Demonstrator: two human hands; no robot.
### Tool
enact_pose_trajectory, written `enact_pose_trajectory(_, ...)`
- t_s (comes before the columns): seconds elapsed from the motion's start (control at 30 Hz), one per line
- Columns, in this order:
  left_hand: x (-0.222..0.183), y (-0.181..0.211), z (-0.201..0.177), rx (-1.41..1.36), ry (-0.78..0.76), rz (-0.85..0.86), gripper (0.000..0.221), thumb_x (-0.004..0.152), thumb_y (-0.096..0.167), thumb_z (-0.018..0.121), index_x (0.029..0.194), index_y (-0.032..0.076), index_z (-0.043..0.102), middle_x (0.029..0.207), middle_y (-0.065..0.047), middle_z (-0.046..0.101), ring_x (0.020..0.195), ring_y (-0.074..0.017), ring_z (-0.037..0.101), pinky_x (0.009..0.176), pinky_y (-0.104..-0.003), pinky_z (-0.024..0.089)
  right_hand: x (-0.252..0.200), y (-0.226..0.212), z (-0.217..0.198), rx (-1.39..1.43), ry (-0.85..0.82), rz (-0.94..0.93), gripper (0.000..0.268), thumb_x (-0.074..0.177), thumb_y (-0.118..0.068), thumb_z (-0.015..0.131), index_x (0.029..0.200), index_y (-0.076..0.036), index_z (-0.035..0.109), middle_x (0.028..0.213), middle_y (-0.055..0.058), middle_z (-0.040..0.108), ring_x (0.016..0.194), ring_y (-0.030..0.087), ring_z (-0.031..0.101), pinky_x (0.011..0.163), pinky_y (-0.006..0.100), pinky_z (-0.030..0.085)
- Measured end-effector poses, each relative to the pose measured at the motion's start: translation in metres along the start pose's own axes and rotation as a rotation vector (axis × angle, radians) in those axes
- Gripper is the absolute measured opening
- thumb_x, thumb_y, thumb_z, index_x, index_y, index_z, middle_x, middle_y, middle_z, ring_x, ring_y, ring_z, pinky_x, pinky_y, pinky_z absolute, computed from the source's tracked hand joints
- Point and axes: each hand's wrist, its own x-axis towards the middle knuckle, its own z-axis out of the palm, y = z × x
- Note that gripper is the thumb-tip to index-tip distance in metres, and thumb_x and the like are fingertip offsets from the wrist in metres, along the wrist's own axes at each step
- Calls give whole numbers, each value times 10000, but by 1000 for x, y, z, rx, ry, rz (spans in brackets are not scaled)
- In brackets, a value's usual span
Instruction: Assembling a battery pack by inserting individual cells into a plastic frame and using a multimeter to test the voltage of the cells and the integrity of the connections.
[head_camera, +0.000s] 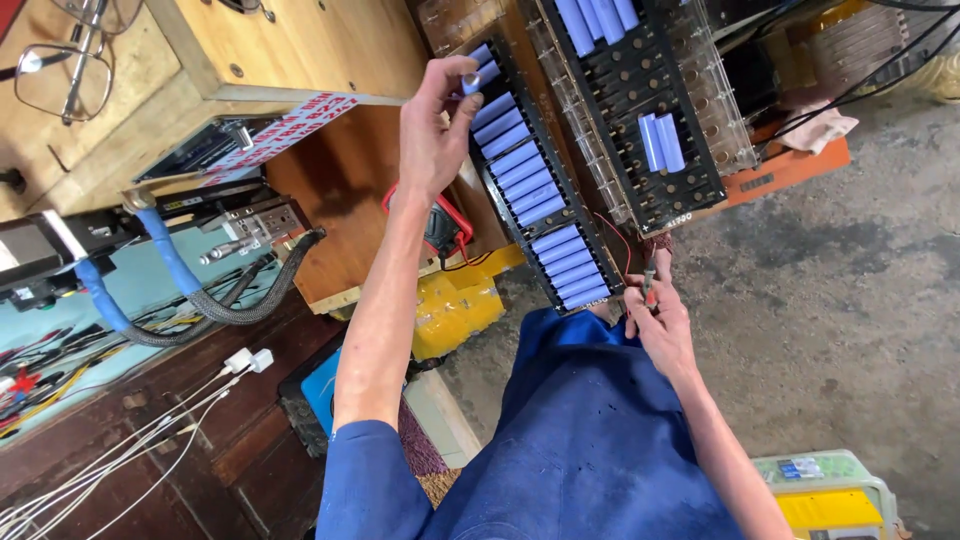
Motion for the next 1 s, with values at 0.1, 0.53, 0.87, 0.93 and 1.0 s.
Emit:
enact_pose_trajectory(0.1, 9, -14, 6, 130, -109, 130, 382, 959, -134, 590, 1191, 146, 474, 1170, -121, 652, 939, -298, 657, 795, -422, 576, 4, 7, 5, 112, -21, -50, 348, 1025, -279, 538, 1080, 41, 663, 1702, 37, 299, 443, 162, 516, 510, 309, 503)
enact_pose_trajectory(0.53, 35, -42, -4, 743, -473, 370, 236, 1018, 179, 666, 1242, 110, 643, 1299, -144, 580, 1099, -311, 560, 794, -466, 529, 10, 28, 11, 310, -14, 41, 353, 1041, -247, 580, 1267, 15, 649, 504, 55, 499, 449, 117, 449, 470, 235, 391)
enact_pose_trajectory(0.87, 30, -44, -3, 718, -567, 168, 904, 734, 471, 985, 1406, 127, 487, 1547, -329, 344, 1424, -526, 382, 1033, -658, 420, 13, 33, 15, 335, 0, 37, 301, 1041, -224, 591, 1201, 26, 640, 532, 32, 491, 437, 93, 440, 461, 222, 391)
enact_pose_trajectory(0.93, 27, -49, -1, 719, -543, 185, 888, 750, 513, 974, 1391, 117, 504, 1540, -329, 361, 1417, -524, 397, 1004, -640, 442, 13, 35, 15, 315, 3, 36, 304, 1043, -225, 584, 1184, 36, 652, 498, 26, 486, 433, 85, 428, 471, 214, 380)
enact_pose_trajectory(1.0, 26, -49, -1, 722, -545, 206, 811, 803, 530, 938, 1380, 130, 533, 1549, -326, 343, 1425, -521, 374, 1029, -633, 430, 13, 39, 15, 316, 14, 49, 332, 1030, -238, 603, 1210, 37, 647, 468, 28, 477, 423, 86, 421, 456, 215, 363)
